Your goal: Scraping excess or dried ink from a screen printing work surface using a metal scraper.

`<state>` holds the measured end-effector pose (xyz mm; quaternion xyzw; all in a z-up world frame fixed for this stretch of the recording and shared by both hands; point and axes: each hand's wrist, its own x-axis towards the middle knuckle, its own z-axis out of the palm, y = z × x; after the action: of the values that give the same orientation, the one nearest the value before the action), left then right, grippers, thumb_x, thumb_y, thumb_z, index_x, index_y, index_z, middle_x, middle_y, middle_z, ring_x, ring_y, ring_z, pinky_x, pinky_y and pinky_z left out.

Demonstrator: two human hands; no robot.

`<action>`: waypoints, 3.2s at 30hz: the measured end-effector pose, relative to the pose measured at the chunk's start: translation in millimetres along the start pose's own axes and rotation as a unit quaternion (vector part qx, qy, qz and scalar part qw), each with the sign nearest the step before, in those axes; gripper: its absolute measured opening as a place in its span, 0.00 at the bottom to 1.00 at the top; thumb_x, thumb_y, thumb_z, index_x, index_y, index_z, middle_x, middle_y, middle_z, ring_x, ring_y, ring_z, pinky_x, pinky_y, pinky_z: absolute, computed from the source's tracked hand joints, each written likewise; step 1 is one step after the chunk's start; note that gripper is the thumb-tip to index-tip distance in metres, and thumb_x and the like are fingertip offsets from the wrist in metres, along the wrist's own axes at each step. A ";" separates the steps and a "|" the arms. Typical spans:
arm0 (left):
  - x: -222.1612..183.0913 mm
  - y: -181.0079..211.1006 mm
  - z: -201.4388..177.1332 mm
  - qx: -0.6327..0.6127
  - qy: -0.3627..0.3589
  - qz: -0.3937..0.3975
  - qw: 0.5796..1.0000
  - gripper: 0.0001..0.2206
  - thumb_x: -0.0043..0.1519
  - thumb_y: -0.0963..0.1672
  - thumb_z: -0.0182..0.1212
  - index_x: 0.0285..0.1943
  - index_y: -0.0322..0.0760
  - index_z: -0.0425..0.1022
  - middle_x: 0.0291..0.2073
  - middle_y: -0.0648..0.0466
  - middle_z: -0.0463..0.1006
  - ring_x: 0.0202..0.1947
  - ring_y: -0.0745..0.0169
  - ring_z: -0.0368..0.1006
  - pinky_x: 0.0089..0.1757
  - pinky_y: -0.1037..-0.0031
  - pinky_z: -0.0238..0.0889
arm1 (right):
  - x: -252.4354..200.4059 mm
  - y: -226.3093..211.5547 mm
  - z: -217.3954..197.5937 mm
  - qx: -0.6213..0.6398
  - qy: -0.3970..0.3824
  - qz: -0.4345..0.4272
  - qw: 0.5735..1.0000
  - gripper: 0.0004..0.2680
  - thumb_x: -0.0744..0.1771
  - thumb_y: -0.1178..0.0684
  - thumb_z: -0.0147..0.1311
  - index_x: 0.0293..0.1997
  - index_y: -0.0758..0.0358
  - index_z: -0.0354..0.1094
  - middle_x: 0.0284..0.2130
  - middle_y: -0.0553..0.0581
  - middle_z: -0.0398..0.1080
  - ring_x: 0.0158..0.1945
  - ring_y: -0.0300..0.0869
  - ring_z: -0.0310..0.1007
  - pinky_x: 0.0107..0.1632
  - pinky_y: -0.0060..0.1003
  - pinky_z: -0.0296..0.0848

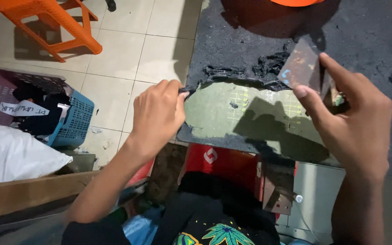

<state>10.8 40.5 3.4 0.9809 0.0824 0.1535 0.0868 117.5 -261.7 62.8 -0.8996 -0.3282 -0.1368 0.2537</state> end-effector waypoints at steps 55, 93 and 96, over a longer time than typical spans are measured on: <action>23.6 -9.8 -3.8 -0.120 -0.108 -0.013 0.987 0.01 0.60 0.40 0.64 0.36 0.37 0.80 0.21 0.55 0.77 0.18 0.62 0.70 0.19 0.68 0.62 | -26.3 -14.6 38.8 -0.065 -0.059 0.032 0.996 0.30 0.61 0.32 0.62 0.69 0.53 0.68 0.35 0.55 0.73 0.23 0.37 0.65 0.21 0.32 0.60; 88.0 -27.6 18.7 0.005 -0.119 0.133 0.984 0.02 0.59 0.35 0.63 0.37 0.29 0.77 0.28 0.42 0.77 0.29 0.45 0.77 0.30 0.55 0.76 | -33.2 -22.7 50.5 -0.171 -0.006 -0.014 0.985 0.26 0.65 0.27 0.57 0.67 0.46 0.71 0.29 0.50 0.65 0.20 0.38 0.59 0.24 0.33 0.51; 100.3 -34.0 14.8 0.057 -0.075 0.155 0.983 0.06 0.54 0.37 0.64 0.31 0.38 0.71 0.24 0.53 0.70 0.27 0.49 0.71 0.22 0.59 0.65 | -33.4 -21.8 51.7 -0.181 -0.009 -0.001 0.984 0.27 0.64 0.25 0.57 0.68 0.45 0.70 0.29 0.49 0.65 0.20 0.39 0.59 0.23 0.34 0.52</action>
<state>105.1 90.3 11.6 0.9938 -0.0690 0.0860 0.0118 82.2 -236.5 13.9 -0.9314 -0.3012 -0.1863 0.0841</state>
